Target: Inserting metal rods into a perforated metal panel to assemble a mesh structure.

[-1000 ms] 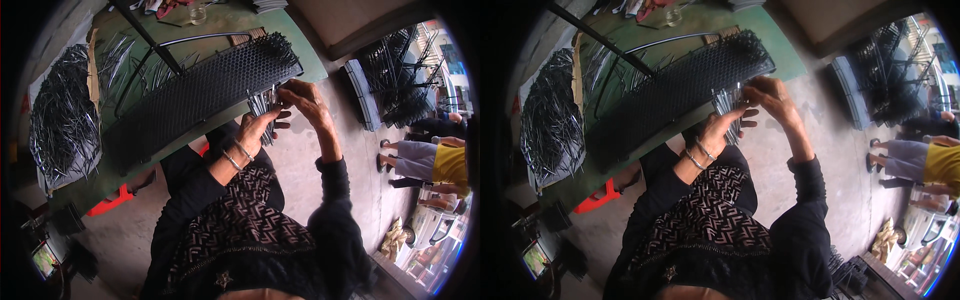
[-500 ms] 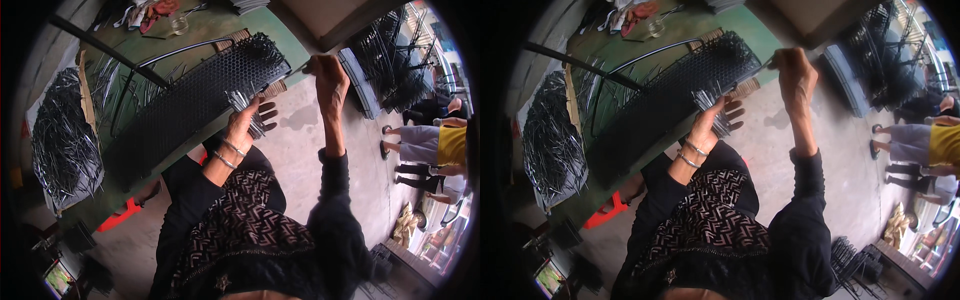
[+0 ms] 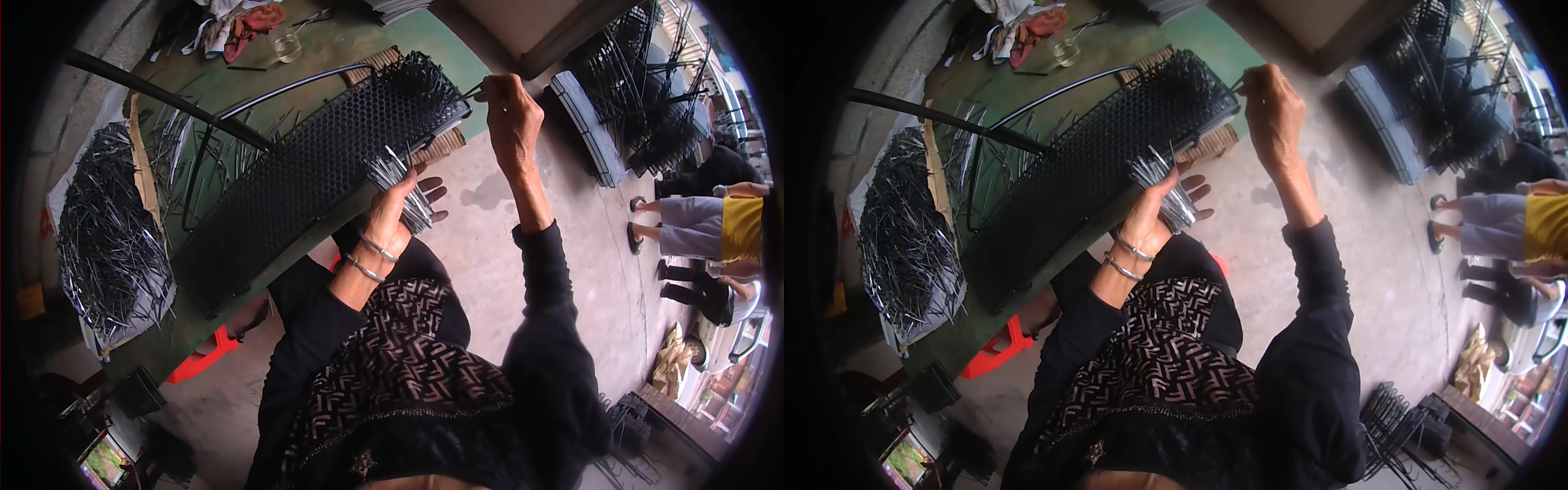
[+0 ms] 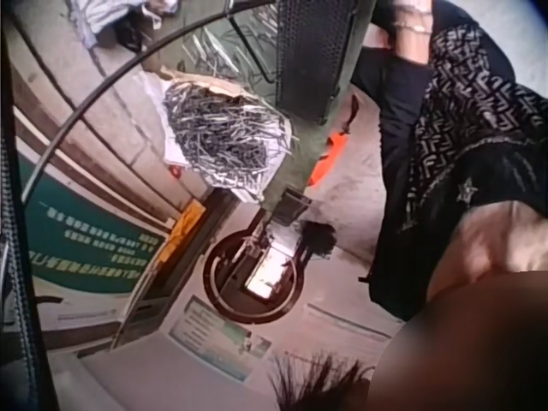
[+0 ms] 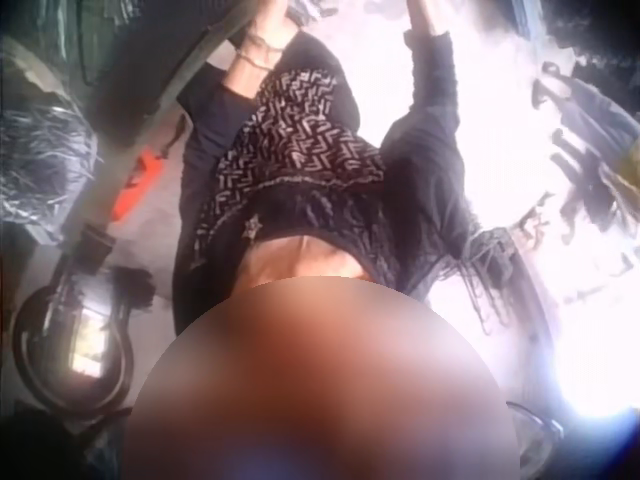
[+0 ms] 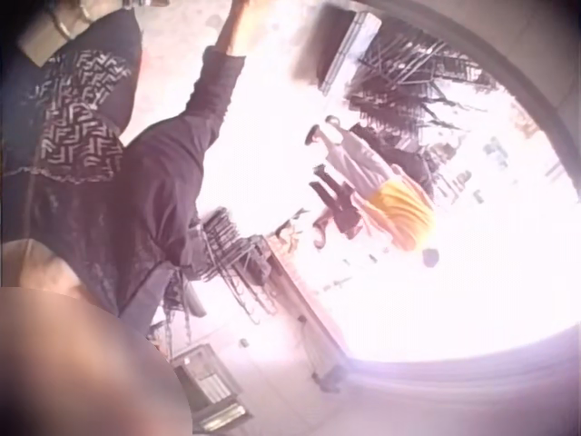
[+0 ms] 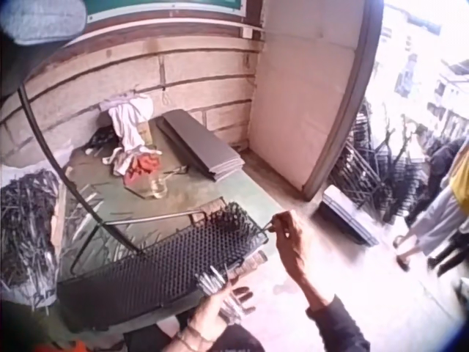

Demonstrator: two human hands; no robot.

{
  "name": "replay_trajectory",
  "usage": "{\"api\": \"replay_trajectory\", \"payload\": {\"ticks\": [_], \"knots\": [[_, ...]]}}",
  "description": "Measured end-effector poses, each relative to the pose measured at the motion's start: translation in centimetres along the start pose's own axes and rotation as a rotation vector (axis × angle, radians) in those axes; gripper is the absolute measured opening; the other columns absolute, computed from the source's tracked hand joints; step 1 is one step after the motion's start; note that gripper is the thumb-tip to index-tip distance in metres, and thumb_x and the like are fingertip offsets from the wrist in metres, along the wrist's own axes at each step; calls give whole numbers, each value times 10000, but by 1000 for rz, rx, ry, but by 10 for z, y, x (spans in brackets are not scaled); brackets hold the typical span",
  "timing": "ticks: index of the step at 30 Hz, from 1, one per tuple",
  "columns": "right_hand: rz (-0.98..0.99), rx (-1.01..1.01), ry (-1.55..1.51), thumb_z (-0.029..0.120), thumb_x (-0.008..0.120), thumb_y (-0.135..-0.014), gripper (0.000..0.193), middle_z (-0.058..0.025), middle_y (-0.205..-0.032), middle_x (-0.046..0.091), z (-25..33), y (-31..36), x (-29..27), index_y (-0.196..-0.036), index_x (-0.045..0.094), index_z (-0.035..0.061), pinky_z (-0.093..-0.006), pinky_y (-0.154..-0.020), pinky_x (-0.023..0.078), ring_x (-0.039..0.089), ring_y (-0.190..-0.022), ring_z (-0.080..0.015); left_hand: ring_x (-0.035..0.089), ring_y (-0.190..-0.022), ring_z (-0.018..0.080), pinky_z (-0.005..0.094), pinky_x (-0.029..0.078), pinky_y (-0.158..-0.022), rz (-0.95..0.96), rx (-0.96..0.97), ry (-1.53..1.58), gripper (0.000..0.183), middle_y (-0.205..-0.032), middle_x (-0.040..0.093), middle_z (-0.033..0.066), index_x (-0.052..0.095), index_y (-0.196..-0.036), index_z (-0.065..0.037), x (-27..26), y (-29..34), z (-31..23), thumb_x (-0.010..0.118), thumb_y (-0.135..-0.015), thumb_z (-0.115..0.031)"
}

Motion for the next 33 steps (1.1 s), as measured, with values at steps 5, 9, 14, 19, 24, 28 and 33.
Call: {"api": "replay_trajectory", "payload": {"ticks": [5, 9, 14, 19, 24, 28, 33], "knots": [[74, -24, 67, 45, 579, -892, 60, -84, -758, 678, 2, -5, 4, -888, 633, 21, -258, -650, 523, 693, -704, -145, 618, -889, 246, 432, 545, -752, -23, -6, -25, 220, -1055, 624, 150, 539, -1127, -120, -1, 2, 2, 565, -951, -249], [179, -10, 26, 39, 594, -863, 64, -78, -756, 669, -7, -10, 16, -880, 653, 20, -273, -647, 520, 676, -695, -151, 582, -736, 167, 351, 526, -650, 10, 26, -61, 211, -997, 640, 135, 535, -1117, -127, -7, 0, 2, 560, -957, -263], [280, -67, 1, 28, 602, -828, 110, -77, -775, 663, 2, -13, 28, -906, 679, 34, -283, -645, 500, 643, -700, -164, 569, -685, 140, 319, 509, -610, 67, 66, -76, 211, -947, 653, 118, 537, -1107, -117, -3, 3, -1, 572, -955, -259], [311, -39, 75, 133, 611, -853, 145, -90, -805, 663, -6, -11, 32, -943, 700, 61, -312, -648, 501, 645, -718, -202, 623, -745, 172, 316, 521, -613, 18, 61, -45, 242, -922, 659, 115, 547, -1113, -106, 6, 13, -1, 590, -947, -275], [295, -48, 291, 258, 608, -887, 239, -104, -799, 659, -7, -2, 36, -1028, 715, 98, -338, -673, 502, 644, -739, -229, 652, -762, 194, 320, 525, -602, -21, 78, -54, 232, -898, 665, 114, 574, -1077, -97, 7, 19, -5, 602, -938, -281], [239, -1, 280, 352, 590, -921, 316, -111, -754, 653, 8, 8, 27, -1052, 714, 93, -299, -674, 476, 619, -705, -181, 647, -680, 176, 288, 492, -544, -32, 131, -128, 221, -826, 669, 89, 609, -1032, -81, 7, 22, -11, 613, -929, -277], [854, 326, -298, 273, 622, -926, 314, -31, -776, 620, 38, 62, 60, -963, 658, -37, -251, -626, 441, 543, -694, -84, 641, -626, 149, 249, 436, -475, -27, 184, -219, 238, -800, 674, 61, 637, -1027, -87, 11, 26, -15, 619, -919, -298]]}}
Point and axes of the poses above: each hand's wrist, its own y-axis away from the middle knuckle, its own x-axis out of the palm, z = x × y, the point moved 9 cm from there along -y, towards the middle knuckle
